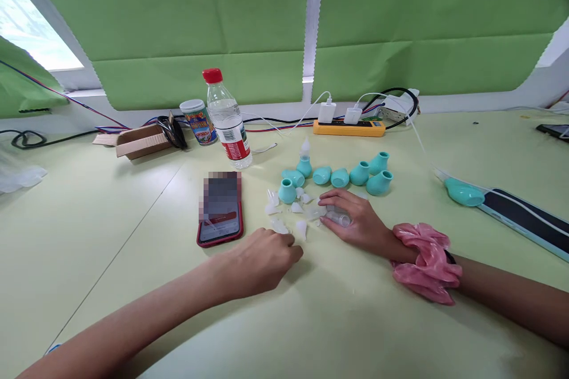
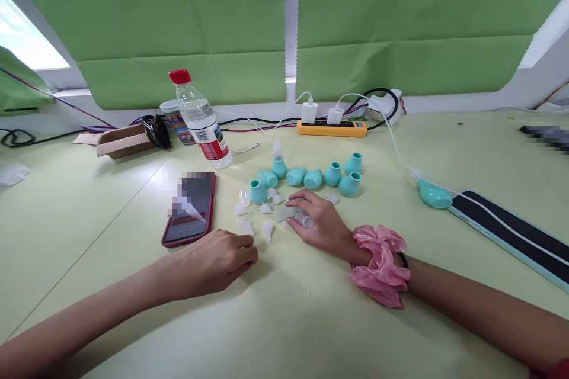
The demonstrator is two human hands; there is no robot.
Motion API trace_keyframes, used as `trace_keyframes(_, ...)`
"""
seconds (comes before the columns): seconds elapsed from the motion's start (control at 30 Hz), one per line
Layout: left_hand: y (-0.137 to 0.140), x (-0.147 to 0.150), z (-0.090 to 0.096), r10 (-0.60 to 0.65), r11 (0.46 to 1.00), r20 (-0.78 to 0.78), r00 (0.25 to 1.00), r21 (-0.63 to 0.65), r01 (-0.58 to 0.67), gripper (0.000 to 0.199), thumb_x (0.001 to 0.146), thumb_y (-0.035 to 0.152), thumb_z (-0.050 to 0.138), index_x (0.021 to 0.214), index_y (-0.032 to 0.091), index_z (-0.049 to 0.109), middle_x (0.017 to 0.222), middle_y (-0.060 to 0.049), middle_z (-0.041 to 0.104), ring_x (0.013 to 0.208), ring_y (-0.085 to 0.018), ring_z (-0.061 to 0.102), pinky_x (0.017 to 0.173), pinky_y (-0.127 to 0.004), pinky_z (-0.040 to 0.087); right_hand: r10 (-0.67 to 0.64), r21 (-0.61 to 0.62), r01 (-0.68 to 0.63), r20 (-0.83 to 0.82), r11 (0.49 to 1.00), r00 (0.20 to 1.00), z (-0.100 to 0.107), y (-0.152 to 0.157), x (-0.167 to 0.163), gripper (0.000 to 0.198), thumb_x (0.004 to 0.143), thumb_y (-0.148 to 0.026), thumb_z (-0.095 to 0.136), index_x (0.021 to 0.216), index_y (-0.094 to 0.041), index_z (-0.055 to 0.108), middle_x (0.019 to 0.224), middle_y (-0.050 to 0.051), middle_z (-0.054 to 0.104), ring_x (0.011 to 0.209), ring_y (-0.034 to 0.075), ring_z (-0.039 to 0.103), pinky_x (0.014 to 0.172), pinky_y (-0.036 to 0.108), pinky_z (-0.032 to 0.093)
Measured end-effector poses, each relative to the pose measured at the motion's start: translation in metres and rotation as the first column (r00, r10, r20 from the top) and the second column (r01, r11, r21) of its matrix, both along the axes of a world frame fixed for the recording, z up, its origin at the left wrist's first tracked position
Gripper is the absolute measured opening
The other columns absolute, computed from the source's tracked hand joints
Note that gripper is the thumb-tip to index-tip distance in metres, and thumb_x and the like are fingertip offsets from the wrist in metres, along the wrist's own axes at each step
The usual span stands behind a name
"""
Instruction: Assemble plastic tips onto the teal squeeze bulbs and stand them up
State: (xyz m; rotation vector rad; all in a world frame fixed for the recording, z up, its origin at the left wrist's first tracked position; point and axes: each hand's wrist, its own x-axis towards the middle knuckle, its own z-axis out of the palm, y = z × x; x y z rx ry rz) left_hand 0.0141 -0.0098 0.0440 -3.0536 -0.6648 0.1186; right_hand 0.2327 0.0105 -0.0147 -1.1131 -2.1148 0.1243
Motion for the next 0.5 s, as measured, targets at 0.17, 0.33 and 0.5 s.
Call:
trace_keyframes(0.17, -0.003, 0.011, -0.033, -0.073, 0.997, 0.449, 0.891, 0.066, 0.049, 0.019, 0.081, 0.007, 0.038, 0.084, 0.012, 0.057, 0.085, -0.007, 0.060, 0.065, -0.012, 0.056, 0.055, -0.020, 0.046, 0.148, -0.032, -0.147, 0.036, 0.989, 0.988, 0.005, -0.005, 0.000, 0.030, 0.069, -0.015, 0.053, 0.098, -0.017, 0.052, 0.109, 0.009, 0.055, 0.101, 0.020, 0.053, 0.084, 0.034, 0.046)
trace_keyframes(0.33, 0.001, 0.015, -0.053, -0.125, 0.986, 0.543, 0.830, 0.161, 0.043, 0.019, 0.083, 0.008, 0.039, 0.078, 0.010, 0.057, 0.080, -0.009, 0.061, 0.071, -0.015, 0.056, 0.059, -0.023, 0.047, 0.236, -0.096, -0.233, 0.024, 0.968, 0.971, 0.010, -0.010, -0.002, 0.046, 0.064, -0.012, 0.050, 0.109, -0.018, 0.042, 0.115, 0.011, 0.049, 0.110, 0.022, 0.046, 0.090, 0.036, 0.041)
trace_keyframes(0.5, 0.005, 0.014, -0.054, 0.018, 0.996, 0.643, 0.766, 0.052, -0.067, 0.018, 0.083, 0.008, 0.039, 0.082, 0.011, 0.057, 0.077, -0.008, 0.060, 0.069, -0.012, 0.055, 0.058, -0.021, 0.047, -0.010, -0.022, 0.011, 0.075, 1.000, 0.997, 0.009, -0.009, -0.004, 0.030, 0.066, -0.020, 0.054, 0.095, -0.017, 0.047, 0.099, 0.011, 0.050, 0.095, 0.023, 0.050, 0.080, 0.036, 0.044)
